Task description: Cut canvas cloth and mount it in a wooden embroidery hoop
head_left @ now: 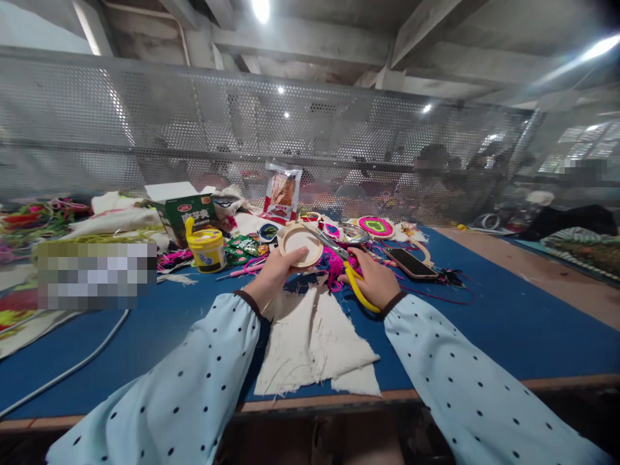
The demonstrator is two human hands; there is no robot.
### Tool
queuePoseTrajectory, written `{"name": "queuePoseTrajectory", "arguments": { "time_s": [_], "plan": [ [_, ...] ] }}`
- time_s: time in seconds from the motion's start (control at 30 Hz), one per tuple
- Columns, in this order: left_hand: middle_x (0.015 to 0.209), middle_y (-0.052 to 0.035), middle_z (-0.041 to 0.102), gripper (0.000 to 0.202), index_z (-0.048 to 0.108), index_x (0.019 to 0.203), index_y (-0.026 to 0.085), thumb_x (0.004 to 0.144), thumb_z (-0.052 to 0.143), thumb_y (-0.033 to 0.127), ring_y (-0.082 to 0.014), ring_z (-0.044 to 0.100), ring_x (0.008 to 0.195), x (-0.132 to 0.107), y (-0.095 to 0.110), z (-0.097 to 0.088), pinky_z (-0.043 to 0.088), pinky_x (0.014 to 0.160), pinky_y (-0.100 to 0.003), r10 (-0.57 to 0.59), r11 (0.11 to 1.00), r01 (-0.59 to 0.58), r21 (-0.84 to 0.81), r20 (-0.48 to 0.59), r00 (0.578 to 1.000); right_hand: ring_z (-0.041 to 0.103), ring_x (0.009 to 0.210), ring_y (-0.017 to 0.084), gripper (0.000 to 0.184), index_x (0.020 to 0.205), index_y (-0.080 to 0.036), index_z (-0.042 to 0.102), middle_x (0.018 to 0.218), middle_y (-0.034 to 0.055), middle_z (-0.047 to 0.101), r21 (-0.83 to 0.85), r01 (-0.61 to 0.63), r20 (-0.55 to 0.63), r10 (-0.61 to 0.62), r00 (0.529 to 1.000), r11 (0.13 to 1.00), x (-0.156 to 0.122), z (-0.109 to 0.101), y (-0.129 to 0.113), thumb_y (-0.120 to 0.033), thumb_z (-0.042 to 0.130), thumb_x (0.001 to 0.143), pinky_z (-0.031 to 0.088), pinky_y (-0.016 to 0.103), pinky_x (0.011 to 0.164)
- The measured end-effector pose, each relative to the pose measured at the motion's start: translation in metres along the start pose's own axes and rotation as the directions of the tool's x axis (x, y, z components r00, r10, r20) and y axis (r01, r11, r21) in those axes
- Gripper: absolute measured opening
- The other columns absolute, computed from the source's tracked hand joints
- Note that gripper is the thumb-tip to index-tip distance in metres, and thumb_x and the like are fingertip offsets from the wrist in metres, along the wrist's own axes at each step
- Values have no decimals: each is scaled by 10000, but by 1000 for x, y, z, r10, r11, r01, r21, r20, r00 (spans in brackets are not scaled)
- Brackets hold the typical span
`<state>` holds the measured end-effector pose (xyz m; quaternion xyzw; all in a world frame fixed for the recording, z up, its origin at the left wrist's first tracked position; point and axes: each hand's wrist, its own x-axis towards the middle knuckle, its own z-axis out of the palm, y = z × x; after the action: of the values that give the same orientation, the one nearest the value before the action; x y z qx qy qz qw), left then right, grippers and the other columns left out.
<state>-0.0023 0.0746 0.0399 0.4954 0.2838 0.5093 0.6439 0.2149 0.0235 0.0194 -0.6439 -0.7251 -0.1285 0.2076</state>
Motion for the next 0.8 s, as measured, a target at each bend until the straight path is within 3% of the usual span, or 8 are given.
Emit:
{"name": "queuePoseTrajectory", "arguments": {
  "time_s": [0.33, 0.8],
  "plan": [
    [992, -119, 671, 404, 563, 1082, 113, 699, 689, 146, -200, 667, 791, -1, -3, 1, 585, 648, -291, -48, 999, 48, -16, -1, 999, 608, 939, 248, 588, 1309, -197, 394, 1192, 101, 575, -96, 1, -26, -3, 1000, 995, 0, -1, 0, -546, 412, 836, 439, 300, 713],
    [947, -117, 674, 385, 572, 1067, 114, 703, 688, 170, -207, 669, 761, -1, -3, -4, 578, 604, -290, -2, 999, 1, 49, 15, 1000, 613, 920, 251, 577, 1294, -217, 416, 1132, 102, 602, -148, -8, -18, 5, 1000, 989, 0, -6, -2, -571, 393, 838, 433, 296, 679]
  ]
}}
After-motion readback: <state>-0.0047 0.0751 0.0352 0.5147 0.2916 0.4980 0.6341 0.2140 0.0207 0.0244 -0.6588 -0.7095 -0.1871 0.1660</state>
